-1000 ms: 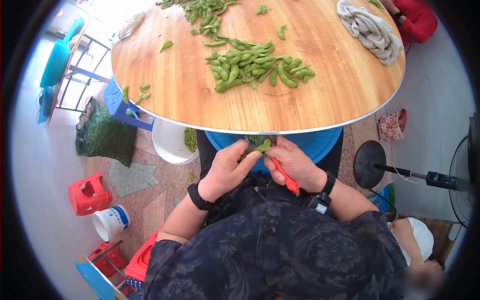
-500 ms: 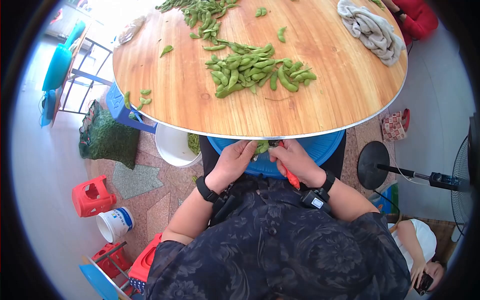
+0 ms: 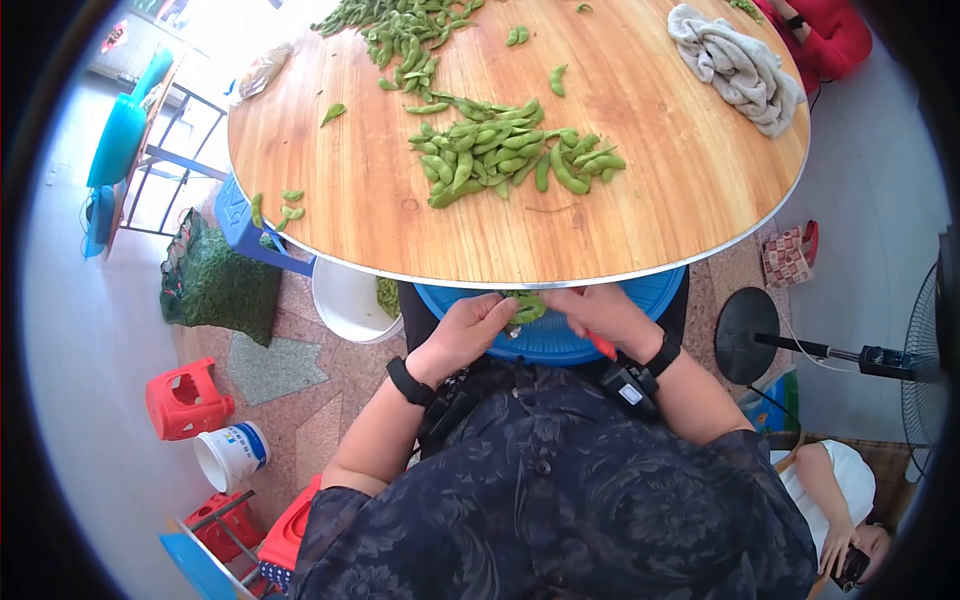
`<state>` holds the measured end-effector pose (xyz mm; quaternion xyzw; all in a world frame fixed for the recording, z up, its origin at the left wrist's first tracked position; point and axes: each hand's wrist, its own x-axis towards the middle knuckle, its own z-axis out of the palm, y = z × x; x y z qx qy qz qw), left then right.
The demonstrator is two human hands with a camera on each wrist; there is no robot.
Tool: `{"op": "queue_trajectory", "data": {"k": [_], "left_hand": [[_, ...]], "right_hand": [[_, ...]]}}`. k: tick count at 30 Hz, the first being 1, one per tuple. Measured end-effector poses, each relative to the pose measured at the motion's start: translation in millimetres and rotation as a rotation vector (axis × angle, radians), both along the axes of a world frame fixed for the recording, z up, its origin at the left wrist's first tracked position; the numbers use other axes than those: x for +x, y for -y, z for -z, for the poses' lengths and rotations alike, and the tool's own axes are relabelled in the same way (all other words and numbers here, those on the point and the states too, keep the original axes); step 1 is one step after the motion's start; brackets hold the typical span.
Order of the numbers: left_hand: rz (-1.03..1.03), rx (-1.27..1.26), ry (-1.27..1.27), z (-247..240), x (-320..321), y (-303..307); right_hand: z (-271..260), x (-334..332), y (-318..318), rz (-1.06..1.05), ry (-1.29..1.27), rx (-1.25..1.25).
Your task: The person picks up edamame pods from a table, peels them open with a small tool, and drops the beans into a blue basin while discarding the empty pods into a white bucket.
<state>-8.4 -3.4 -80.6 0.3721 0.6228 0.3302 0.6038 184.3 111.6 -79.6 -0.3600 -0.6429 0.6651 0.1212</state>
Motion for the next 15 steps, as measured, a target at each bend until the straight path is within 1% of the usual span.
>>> {"op": "queue_trajectory", "data": {"k": [1, 2, 3, 5, 6, 7, 8, 9, 11, 12, 13, 15], "left_hand": [[0.011, 0.061, 0.07, -5.6, 6.8, -3.4], [0.025, 0.126, 0.137, -9.9, 10.3, -6.6], [0.097, 0.005, 0.052, -4.9, 6.8, -7.1], [0.071, 0.137, -0.078, 0.0, 12.5, -7.2], [0.159, 0.299, -0.123, 3.8, 10.5, -11.6], [0.167, 0.379, -0.157, 3.7, 12.4, -13.4], [0.182, 0.428, -0.11, 5.5, 15.4, -17.4], [0.208, 0.411, -0.187, 4.2, 15.9, -18.4], [0.231, 0.425, -0.188, 13.1, 16.9, -22.6], [0.264, 0.424, -0.183, 13.0, 16.6, -25.4], [0.256, 0.429, -0.19, 13.9, 16.8, -26.9], [0.201, 0.419, -0.151, 19.1, 19.2, -27.4]], "right_hand": [[-8.3, 1.1, 0.7, -0.097, -0.019, -0.317], [-7.2, 3.5, 5.4, -0.094, -0.023, -0.31], [-4.8, 4.6, 11.5, -0.087, 0.007, -0.276], [-13.6, -5.3, 13.9, -0.081, 0.026, -0.214], [-21.0, -4.5, 15.5, -0.073, 0.033, -0.201], [-22.5, -5.3, 16.3, -0.069, 0.012, -0.186], [-21.4, -4.7, 17.2, -0.063, 0.0, -0.181], [-19.1, -4.1, 17.7, -0.062, -0.005, -0.157], [-12.1, -1.1, 18.2, -0.07, -0.012, -0.123], [-8.2, -1.4, 18.0, -0.112, 0.019, -0.043], [-4.6, -1.3, 16.9, -0.148, 0.051, 0.032], [-2.4, 0.0, 15.3, -0.168, 0.07, 0.036]]}}
